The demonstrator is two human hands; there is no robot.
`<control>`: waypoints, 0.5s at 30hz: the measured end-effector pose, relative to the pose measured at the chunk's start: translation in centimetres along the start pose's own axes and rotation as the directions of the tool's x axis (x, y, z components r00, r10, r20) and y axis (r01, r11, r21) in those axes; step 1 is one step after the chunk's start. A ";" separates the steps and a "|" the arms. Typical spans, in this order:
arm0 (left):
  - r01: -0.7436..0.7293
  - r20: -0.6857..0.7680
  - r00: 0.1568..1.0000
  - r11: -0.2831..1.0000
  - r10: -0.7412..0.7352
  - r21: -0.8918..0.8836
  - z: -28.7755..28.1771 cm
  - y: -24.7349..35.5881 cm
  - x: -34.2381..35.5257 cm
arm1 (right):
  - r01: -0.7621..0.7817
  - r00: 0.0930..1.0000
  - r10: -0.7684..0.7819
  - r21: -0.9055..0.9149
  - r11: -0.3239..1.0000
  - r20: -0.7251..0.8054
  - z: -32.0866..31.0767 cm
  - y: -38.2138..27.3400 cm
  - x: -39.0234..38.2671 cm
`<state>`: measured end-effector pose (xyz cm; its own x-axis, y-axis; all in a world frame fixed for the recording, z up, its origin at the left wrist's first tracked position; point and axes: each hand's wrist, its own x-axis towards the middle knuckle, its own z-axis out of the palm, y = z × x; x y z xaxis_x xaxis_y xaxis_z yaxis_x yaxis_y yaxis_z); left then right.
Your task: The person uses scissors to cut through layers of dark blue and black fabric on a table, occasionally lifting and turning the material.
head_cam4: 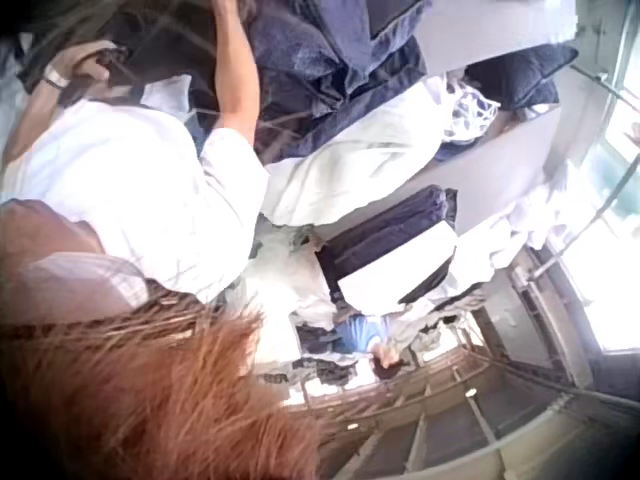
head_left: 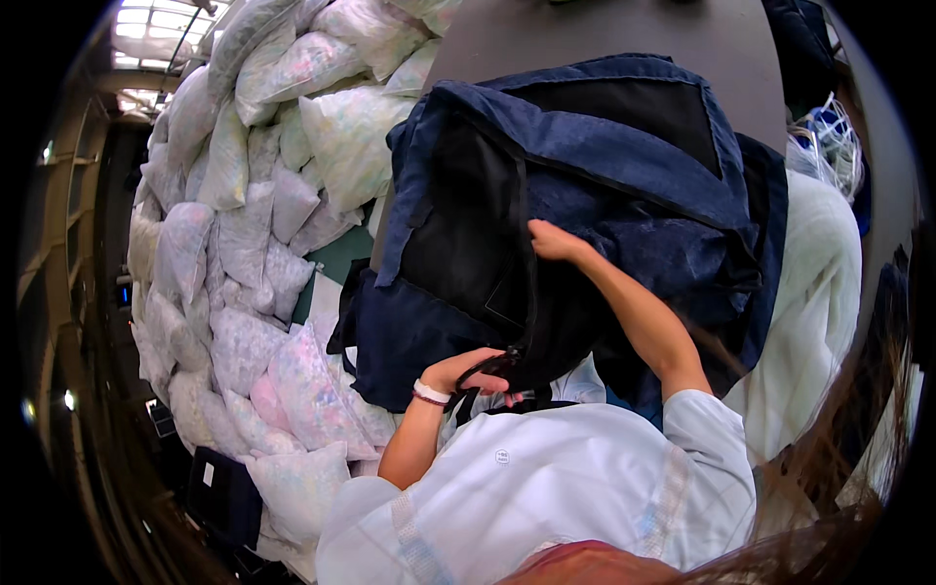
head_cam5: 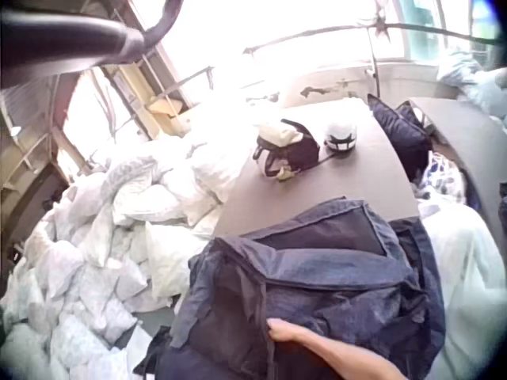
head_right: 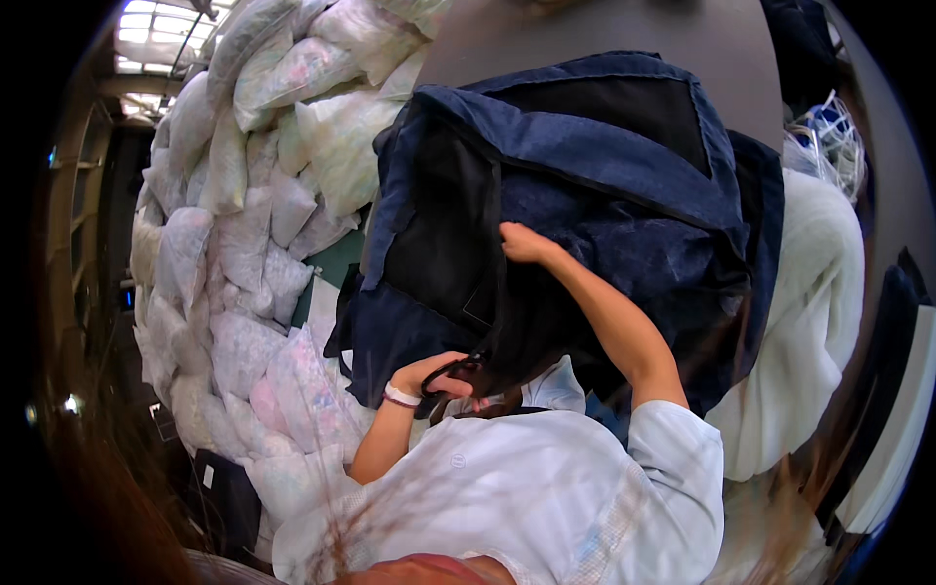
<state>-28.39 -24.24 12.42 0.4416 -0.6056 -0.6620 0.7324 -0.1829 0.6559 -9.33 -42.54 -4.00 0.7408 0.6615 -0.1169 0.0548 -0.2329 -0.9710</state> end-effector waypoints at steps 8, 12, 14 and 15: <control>-0.451 -0.858 0.483 0.890 0.175 -0.072 -8.7 0.4 -0.2 | 0.474 0.860 -0.282 -0.462 0.749 0.425 14.2 -8.5 -5.4; -0.145 -0.835 0.379 0.917 0.399 0.373 -12.2 0.7 4.1 | 0.607 0.768 -0.334 -0.456 0.650 0.546 17.6 -12.4 -7.8; 0.095 -0.818 0.472 0.904 0.327 0.417 -13.1 0.5 5.2 | 0.600 0.783 -0.395 -0.417 0.682 0.481 17.1 -12.8 -7.9; 0.096 -0.790 0.569 0.937 0.226 0.337 -13.3 0.3 5.5 | 0.572 0.811 -0.381 -0.470 0.672 0.443 16.6 -12.7 -7.8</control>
<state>-18.82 -17.38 4.16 0.8267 0.2259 -0.5153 0.5535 -0.4906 0.6730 -26.87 -32.91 5.76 0.2834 0.9414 0.1828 0.7753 -0.1127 -0.6214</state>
